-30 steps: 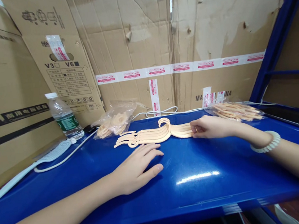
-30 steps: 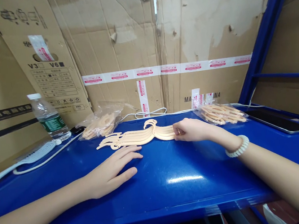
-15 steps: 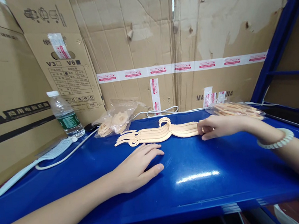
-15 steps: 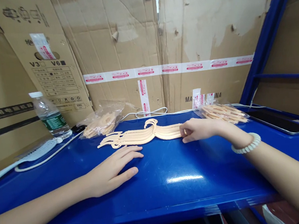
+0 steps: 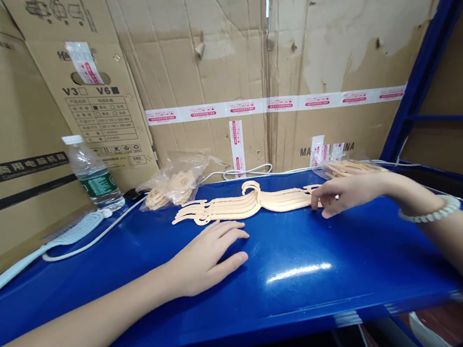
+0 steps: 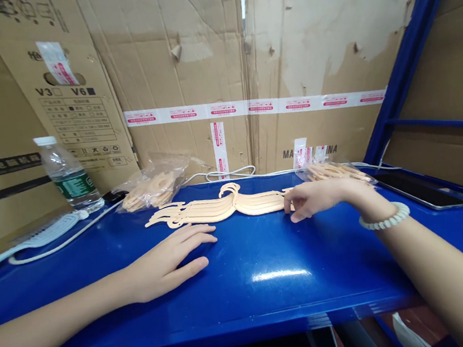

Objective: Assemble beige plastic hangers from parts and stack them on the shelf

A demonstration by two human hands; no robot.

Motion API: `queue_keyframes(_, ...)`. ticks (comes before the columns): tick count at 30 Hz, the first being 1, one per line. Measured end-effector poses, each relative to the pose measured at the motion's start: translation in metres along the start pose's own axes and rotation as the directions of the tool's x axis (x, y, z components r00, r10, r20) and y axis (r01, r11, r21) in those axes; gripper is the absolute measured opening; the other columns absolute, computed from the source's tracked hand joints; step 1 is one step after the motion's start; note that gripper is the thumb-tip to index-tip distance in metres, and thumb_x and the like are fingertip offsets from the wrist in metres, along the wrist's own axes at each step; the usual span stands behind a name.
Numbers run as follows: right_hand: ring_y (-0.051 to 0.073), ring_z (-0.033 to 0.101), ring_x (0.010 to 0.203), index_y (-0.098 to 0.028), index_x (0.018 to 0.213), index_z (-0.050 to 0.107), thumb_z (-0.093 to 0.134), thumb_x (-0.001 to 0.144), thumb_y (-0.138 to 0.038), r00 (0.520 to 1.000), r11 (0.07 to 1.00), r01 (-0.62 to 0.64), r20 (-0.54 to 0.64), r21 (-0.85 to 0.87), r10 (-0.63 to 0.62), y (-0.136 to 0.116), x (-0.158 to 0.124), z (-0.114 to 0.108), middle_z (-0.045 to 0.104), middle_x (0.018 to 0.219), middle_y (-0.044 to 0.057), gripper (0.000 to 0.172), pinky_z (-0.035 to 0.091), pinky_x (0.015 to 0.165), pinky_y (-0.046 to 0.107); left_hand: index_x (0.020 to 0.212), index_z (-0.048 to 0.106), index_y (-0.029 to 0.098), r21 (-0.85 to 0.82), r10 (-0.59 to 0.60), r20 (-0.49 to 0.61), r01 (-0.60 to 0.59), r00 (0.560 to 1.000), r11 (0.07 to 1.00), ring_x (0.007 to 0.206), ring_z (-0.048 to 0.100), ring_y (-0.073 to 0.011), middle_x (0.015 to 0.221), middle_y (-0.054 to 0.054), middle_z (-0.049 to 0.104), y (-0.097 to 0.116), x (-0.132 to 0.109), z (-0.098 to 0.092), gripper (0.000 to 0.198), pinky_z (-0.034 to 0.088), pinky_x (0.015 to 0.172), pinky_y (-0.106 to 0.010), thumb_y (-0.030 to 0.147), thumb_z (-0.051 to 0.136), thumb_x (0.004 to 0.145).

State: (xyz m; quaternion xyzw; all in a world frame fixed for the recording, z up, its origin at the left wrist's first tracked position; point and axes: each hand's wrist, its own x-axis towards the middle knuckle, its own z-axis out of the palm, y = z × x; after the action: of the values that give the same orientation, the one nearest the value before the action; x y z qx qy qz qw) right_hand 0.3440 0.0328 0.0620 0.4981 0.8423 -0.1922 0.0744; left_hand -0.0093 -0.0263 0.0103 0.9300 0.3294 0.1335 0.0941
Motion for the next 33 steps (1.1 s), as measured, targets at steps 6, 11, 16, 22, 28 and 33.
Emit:
queue_keyframes(6, 0.023, 0.061, 0.076, -0.020, 0.101, 0.069, 0.055, 0.080, -0.051, 0.991, 0.997, 0.001, -0.131, -0.082, -0.012, 0.012, -0.008, -0.011, 0.067, 0.079, 0.006, 0.039, 0.044, 0.064, 0.031, 0.126, 0.052, 0.024, 0.001, 0.036, -0.017, -0.036, 0.999, 0.999, 0.129, 0.042, -0.0243, 0.136, -0.008, 0.051, -0.002, 0.000, 0.002, 0.035, 0.035, 0.108, -0.041, 0.040, 0.042, 0.097)
queue_keyframes(11, 0.021, 0.061, 0.070, -0.020, 0.098, 0.068, 0.052, 0.083, -0.049, 0.969, 0.989, -0.002, -0.246, -0.150, -0.036, 0.016, -0.008, -0.015, 0.067, 0.078, 0.005, 0.036, 0.043, 0.061, 0.030, 0.127, 0.052, 0.026, -0.006, 0.046, -0.034, -0.046, 0.998, 0.999, 0.128, 0.043, -0.0253, 0.137, -0.008, 0.050, -0.006, 0.000, 0.004, 0.036, 0.035, 0.107, -0.042, 0.042, 0.042, 0.096)
queue_keyframes(16, 0.028, 0.059, 0.108, -0.012, 0.118, 0.059, 0.044, 0.089, -0.050, 0.839, 0.981, 0.065, -0.521, -0.185, -0.154, 0.003, 0.026, 0.009, 0.063, 0.118, 0.016, 0.050, 0.045, 0.091, 0.039, 0.127, 0.052, 0.026, -0.005, 0.018, -0.019, -0.018, 1.000, 1.000, 0.129, 0.042, -0.0253, 0.139, -0.007, 0.048, -0.005, 0.000, 0.004, 0.037, 0.034, 0.108, -0.042, 0.043, 0.042, 0.096)
queue_keyframes(22, 0.036, 0.025, 0.139, -0.001, 0.144, 0.031, 0.031, 0.090, -0.065, 0.876, 0.962, 0.100, -0.436, -0.255, -0.207, -0.024, 0.070, 0.050, 0.029, 0.149, 0.025, 0.084, 0.026, 0.111, 0.052, 0.128, 0.051, 0.026, -0.002, 0.012, -0.008, -0.012, 1.000, 1.000, 0.131, 0.041, -0.0249, 0.141, -0.006, 0.047, -0.004, 0.001, 0.004, 0.037, 0.033, 0.109, -0.042, 0.042, 0.041, 0.096)
queue_keyframes(28, 0.035, 0.024, 0.140, -0.001, 0.146, 0.027, 0.023, 0.093, -0.061, 0.904, 0.959, 0.099, -0.378, -0.265, -0.198, -0.023, 0.077, 0.056, 0.025, 0.150, 0.025, 0.080, 0.022, 0.113, 0.054, 0.126, 0.053, 0.026, 0.000, 0.028, -0.030, -0.028, 0.999, 1.000, 0.129, 0.044, -0.0255, 0.138, -0.007, 0.050, -0.004, 0.001, 0.005, 0.036, 0.035, 0.108, -0.042, 0.042, 0.042, 0.096)
queue_keyframes(33, 0.034, 0.024, 0.140, -0.004, 0.147, 0.027, 0.022, 0.094, -0.059, 0.901, 0.959, 0.094, -0.387, -0.267, -0.196, -0.015, 0.077, 0.054, 0.026, 0.150, 0.023, 0.076, 0.021, 0.113, 0.054, 0.127, 0.051, 0.026, 0.007, 0.029, -0.022, -0.029, 0.999, 1.000, 0.129, 0.042, -0.0252, 0.139, -0.007, 0.048, -0.004, 0.001, 0.005, 0.037, 0.034, 0.108, -0.042, 0.042, 0.041, 0.096)
